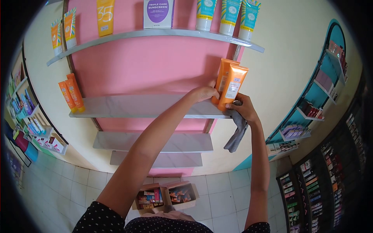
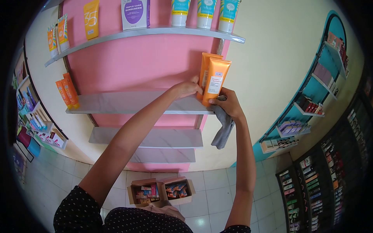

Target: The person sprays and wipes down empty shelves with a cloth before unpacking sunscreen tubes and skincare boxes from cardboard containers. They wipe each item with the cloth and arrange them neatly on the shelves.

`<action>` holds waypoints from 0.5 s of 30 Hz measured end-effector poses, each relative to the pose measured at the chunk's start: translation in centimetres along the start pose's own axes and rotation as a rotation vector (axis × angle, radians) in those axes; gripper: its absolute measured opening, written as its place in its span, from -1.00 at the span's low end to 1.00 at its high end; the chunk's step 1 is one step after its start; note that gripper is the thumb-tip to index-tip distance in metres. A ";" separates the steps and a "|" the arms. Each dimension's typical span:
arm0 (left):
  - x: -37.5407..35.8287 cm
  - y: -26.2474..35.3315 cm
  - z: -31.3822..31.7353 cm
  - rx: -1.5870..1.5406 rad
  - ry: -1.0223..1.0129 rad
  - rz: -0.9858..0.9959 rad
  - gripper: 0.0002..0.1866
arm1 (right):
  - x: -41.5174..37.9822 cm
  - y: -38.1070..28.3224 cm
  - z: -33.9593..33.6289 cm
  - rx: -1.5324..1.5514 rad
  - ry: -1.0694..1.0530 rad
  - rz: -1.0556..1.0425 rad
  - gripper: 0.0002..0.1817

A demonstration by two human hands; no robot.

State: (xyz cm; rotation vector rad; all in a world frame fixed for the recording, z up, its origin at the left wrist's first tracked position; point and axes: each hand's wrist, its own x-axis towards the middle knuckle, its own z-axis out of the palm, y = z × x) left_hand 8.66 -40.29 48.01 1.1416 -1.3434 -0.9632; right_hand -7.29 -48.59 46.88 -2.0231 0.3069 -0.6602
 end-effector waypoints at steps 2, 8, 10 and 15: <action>-0.1 0.2 0.1 0.047 0.035 -0.015 -0.32 | 0.0 0.1 0.0 0.002 -0.003 -0.006 -0.53; -0.3 0.4 0.5 0.125 0.120 -0.062 -0.32 | -0.1 0.2 0.4 0.047 0.021 -0.032 -0.57; 0.0 -0.1 0.3 0.128 0.136 -0.051 -0.31 | -0.2 0.3 0.5 0.027 0.030 -0.031 -0.57; 0.4 -1.3 0.0 0.168 0.142 -0.006 -0.37 | -0.1 0.8 0.4 0.020 0.046 -0.045 -0.56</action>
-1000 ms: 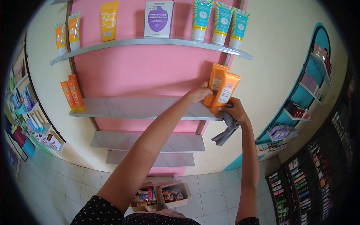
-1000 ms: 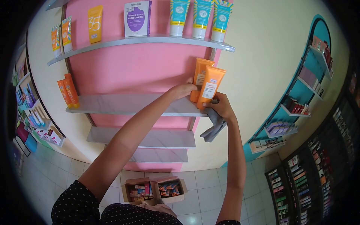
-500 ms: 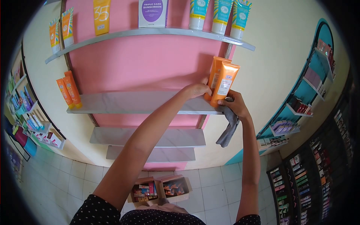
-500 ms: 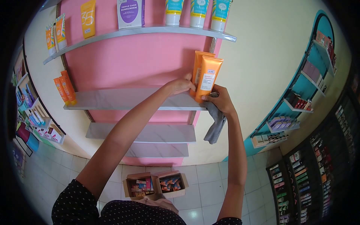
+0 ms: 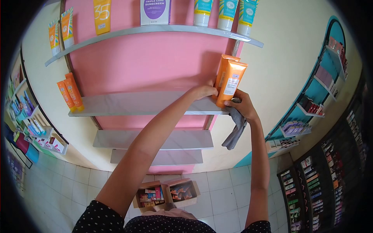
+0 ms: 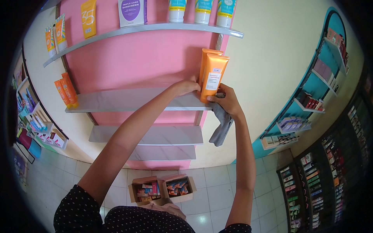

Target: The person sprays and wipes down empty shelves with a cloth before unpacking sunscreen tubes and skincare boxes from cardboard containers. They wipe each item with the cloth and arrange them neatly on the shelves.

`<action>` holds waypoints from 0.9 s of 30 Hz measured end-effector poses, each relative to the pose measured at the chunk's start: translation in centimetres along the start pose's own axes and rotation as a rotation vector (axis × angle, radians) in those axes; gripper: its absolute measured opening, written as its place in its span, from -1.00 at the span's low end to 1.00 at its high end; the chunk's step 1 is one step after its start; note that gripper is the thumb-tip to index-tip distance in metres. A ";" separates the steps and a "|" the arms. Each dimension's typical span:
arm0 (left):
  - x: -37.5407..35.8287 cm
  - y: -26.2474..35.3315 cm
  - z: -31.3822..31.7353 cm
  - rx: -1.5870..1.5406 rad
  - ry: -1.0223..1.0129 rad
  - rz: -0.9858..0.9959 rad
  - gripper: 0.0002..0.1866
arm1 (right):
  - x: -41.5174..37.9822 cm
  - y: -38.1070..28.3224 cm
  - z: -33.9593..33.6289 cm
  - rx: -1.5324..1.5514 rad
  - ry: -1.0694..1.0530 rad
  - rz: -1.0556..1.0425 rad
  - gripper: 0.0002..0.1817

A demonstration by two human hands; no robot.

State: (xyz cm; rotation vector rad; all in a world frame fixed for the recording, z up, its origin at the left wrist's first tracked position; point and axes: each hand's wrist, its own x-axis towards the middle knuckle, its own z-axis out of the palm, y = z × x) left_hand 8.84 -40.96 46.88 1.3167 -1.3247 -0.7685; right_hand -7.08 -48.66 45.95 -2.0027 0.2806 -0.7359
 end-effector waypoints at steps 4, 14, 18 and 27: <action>0.2 -0.4 -0.4 0.045 -0.066 0.026 -0.36 | -0.2 -0.2 0.0 -0.054 0.018 0.040 -0.53; -5.1 -0.1 -1.8 0.361 0.314 0.159 -0.46 | -8.4 -2.6 1.5 -0.101 0.560 -0.086 -0.70; -21.1 -0.2 -0.9 0.427 0.673 0.294 -0.53 | -13.5 -2.2 9.9 -0.074 0.316 0.063 -0.87; -45.1 -21.7 8.9 0.115 1.094 -0.767 -0.63 | -23.5 12.4 33.7 -0.206 -1.287 0.498 -0.68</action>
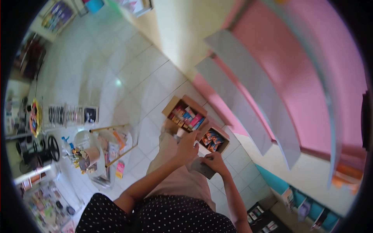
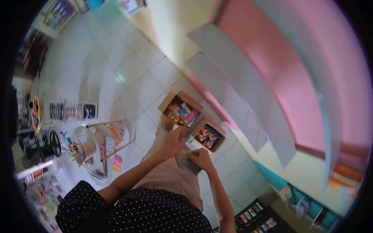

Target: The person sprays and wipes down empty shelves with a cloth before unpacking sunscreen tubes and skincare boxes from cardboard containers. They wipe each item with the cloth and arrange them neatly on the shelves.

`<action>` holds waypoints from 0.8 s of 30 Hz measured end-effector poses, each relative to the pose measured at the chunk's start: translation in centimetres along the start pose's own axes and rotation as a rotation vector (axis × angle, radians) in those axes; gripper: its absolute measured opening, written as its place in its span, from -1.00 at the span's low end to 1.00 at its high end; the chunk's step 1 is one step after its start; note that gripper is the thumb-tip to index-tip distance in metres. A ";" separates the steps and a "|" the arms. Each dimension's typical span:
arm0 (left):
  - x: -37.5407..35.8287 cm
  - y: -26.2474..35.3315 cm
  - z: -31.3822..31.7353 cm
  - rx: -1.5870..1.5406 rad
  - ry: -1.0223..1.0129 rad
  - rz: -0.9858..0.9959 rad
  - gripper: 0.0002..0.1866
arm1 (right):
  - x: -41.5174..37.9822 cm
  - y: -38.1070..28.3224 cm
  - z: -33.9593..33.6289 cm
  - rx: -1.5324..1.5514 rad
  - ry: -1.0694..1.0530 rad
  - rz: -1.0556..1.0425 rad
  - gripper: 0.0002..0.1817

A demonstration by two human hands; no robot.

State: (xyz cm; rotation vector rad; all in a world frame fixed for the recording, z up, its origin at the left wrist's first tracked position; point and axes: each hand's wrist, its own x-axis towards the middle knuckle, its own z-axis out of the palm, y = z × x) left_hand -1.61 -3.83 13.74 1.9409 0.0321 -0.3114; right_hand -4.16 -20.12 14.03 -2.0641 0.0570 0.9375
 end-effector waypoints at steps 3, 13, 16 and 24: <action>-2.6 -7.8 1.7 0.032 0.042 -0.221 -0.63 | 6.0 3.9 4.5 -0.222 -0.182 0.223 -0.66; -3.7 -29.7 9.0 -0.075 0.037 -0.429 -0.70 | 30.5 22.8 11.6 -0.884 -0.065 0.224 -0.71; 5.3 -38.6 10.2 -0.050 0.137 -0.444 -0.83 | 39.4 25.6 11.9 -0.737 0.056 0.296 -0.71; 21.2 -47.6 16.4 0.065 0.347 -1.048 -0.48 | 50.1 27.8 12.8 -0.897 0.070 0.319 -0.62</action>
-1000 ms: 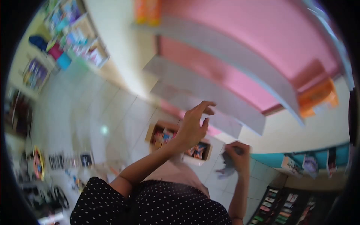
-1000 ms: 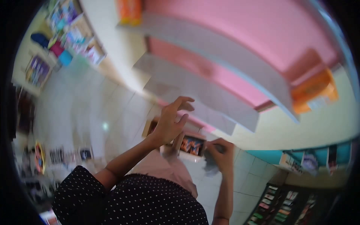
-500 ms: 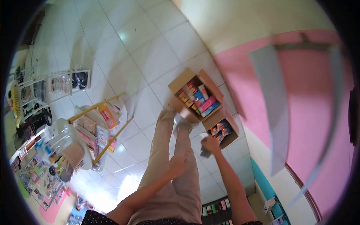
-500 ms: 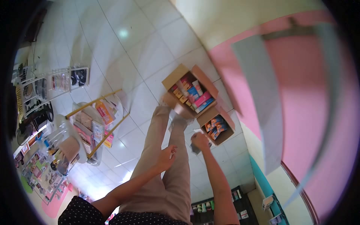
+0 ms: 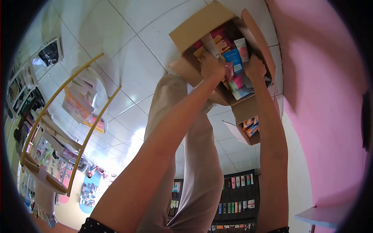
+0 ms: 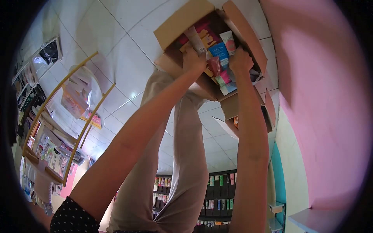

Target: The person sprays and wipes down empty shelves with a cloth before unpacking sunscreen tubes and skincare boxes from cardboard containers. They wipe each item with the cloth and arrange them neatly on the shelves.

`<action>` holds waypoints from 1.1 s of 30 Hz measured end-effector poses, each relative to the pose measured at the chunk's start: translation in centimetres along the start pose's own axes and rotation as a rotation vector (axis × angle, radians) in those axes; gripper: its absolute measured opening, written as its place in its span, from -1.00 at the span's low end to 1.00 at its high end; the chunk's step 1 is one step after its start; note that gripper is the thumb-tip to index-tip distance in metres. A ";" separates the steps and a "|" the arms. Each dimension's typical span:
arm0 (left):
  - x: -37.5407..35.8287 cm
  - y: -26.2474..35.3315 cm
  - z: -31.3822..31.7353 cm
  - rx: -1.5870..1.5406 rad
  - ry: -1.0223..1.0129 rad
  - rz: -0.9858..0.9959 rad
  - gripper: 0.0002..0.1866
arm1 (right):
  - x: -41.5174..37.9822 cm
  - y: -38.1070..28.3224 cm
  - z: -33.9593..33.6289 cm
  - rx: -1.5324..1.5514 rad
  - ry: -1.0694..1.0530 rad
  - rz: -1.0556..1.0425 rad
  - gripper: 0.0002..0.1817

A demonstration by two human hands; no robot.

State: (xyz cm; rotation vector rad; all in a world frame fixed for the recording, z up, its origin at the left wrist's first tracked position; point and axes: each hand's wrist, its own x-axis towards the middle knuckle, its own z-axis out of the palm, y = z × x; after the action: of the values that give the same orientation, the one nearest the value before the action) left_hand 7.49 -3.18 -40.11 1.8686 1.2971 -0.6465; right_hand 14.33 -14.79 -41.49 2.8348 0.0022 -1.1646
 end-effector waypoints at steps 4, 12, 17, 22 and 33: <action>2.5 -0.4 4.5 0.026 0.251 -0.048 -0.44 | 0.9 0.5 1.6 0.016 -0.098 0.030 -0.59; 2.1 -2.8 1.2 -0.260 0.111 0.006 -0.64 | -0.8 3.0 0.5 0.214 -0.031 -0.111 -0.51; -2.7 -3.3 -3.4 -0.695 -0.134 0.050 -0.81 | -2.0 2.3 0.3 0.272 -0.079 -0.162 -0.46; -4.1 -4.9 -4.7 -0.827 -0.295 0.017 -0.88 | 0.6 0.8 1.3 0.185 -0.020 -0.088 -0.50; -13.1 -6.1 -10.2 -0.767 -0.284 -0.116 -0.77 | -13.2 1.4 -4.4 0.898 -0.074 -0.240 -0.60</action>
State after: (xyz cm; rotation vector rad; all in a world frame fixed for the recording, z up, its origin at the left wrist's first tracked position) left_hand -3.07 -0.88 -26.06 1.0461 1.2333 -0.3704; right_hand 8.10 -15.45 -29.00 3.6204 -0.2548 -1.6469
